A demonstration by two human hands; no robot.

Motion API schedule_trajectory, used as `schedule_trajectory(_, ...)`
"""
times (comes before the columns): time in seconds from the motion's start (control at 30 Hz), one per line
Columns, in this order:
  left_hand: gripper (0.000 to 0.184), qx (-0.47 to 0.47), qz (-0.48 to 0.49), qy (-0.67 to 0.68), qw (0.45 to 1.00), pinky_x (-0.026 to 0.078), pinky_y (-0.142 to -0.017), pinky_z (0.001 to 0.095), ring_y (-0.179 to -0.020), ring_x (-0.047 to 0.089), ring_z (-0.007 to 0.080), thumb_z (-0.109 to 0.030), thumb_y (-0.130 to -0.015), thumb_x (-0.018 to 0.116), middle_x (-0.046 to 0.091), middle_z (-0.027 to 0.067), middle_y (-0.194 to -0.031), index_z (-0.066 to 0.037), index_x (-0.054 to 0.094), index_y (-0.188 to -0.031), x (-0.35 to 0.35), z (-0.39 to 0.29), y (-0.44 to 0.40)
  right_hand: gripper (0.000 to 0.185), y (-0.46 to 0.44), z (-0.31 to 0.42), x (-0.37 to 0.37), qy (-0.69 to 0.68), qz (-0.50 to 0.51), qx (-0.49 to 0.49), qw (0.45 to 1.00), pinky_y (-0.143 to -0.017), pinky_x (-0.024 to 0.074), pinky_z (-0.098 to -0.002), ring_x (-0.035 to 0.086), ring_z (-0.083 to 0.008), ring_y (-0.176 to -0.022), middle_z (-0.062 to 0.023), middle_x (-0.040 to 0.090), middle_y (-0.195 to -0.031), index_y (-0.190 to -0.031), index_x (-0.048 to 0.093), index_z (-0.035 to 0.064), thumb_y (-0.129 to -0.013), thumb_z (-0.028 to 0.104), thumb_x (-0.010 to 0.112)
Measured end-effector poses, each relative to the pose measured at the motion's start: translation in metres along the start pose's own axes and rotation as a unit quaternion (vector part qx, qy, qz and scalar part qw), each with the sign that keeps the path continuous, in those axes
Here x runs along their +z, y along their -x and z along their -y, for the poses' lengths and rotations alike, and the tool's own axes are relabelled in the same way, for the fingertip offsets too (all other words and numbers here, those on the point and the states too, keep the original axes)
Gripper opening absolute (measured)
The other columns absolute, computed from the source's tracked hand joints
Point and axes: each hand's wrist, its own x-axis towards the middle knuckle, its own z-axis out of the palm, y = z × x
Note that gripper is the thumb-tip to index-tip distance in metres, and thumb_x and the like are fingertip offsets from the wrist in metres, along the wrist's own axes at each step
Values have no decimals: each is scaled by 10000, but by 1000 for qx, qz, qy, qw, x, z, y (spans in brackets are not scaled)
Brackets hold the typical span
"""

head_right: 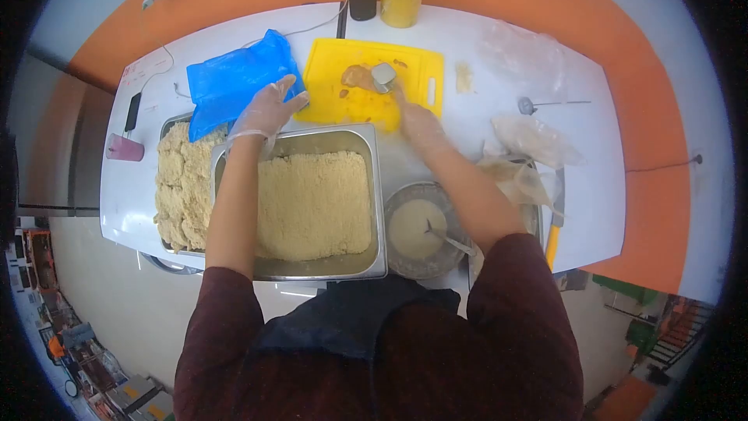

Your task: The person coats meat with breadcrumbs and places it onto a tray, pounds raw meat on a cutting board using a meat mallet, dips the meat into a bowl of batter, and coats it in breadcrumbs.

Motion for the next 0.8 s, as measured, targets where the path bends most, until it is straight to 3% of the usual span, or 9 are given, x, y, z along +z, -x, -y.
schedule_trajectory(0.13,681,0,-7,15,1000,356,-1197,399,-1450,453,324,-394,-992,630,480,192,-1556,-9,451,-1524,-3,0,4,680,-22,0,-23,23,-74,-59,995,-790,560,-534,705,-435,-872,-263,713,-978,-1602,306,113,-945,46,467)
schedule_trajectory(0.2,663,15,-24,25,999,363,-1193,402,-1441,465,325,-387,-992,631,491,192,-1547,-15,467,-1516,0,4,0,666,-12,24,-55,-52,-124,40,990,-797,559,-542,706,-431,-876,-268,709,-959,-1613,290,152,-974,91,468)
schedule_trajectory(0.33,658,8,-7,-6,1000,371,-1188,401,-1431,476,326,-395,-992,631,501,190,-1539,-22,477,-1512,-2,3,2,650,-7,-6,20,24,-25,-7,999,-798,558,-542,703,-434,-871,-273,706,-940,-1616,281,161,-992,106,454)
schedule_trajectory(0.43,649,9,-30,4,1000,407,-1154,404,-1376,532,349,-379,-973,646,555,218,-1476,9,510,-1474,-3,6,2,661,-12,5,-13,45,-29,-32,998,-802,560,-538,705,-433,-883,-269,706,-933,-1622,261,163,-989,74,431)
schedule_trajectory(0.5,666,22,-19,24,999,383,-1177,402,-1410,499,335,-402,-984,627,519,201,-1520,-13,484,-1504,-4,6,1,726,-14,29,-51,-37,-74,52,995,-832,549,-550,700,-456,-895,-294,704,-955,-1618,297,172,-928,35,475)
schedule_trajectory(0.63,665,28,-21,27,999,383,-1178,400,-1409,501,335,-394,-980,628,521,201,-1519,-8,484,-1503,-5,6,0,694,-26,25,-22,-89,-116,72,987,-831,548,-556,699,-459,-893,-302,703,-969,-1619,297,171,-952,58,450)
schedule_trajectory(0.67,668,19,-4,24,1000,379,-1180,398,-1414,496,332,-395,-980,629,517,200,-1522,-8,483,-1504,-9,3,3,681,-36,4,7,-50,-101,26,993,-834,548,-555,700,-459,-900,-305,702,-975,-1620,296,178,-963,77,444)
schedule_trajectory(0.73,670,9,1,30,1000,375,-1183,396,-1418,492,328,-396,-980,629,514,200,-1526,-7,481,-1505,-13,2,-1,669,-46,9,-7,-1,-91,-30,995,-836,548,-555,701,-460,-908,-309,701,-982,-1622,295,185,-974,96,439)
schedule_trajectory(0.8,671,18,-13,17,1000,376,-1180,399,-1417,492,329,-399,-979,628,515,205,-1523,-3,482,-1501,-6,10,-2,633,-46,27,-23,-65,-112,35,991,-862,546,-540,697,-463,-960,-327,690,-1051,-1621,296,201,-1006,138,432)
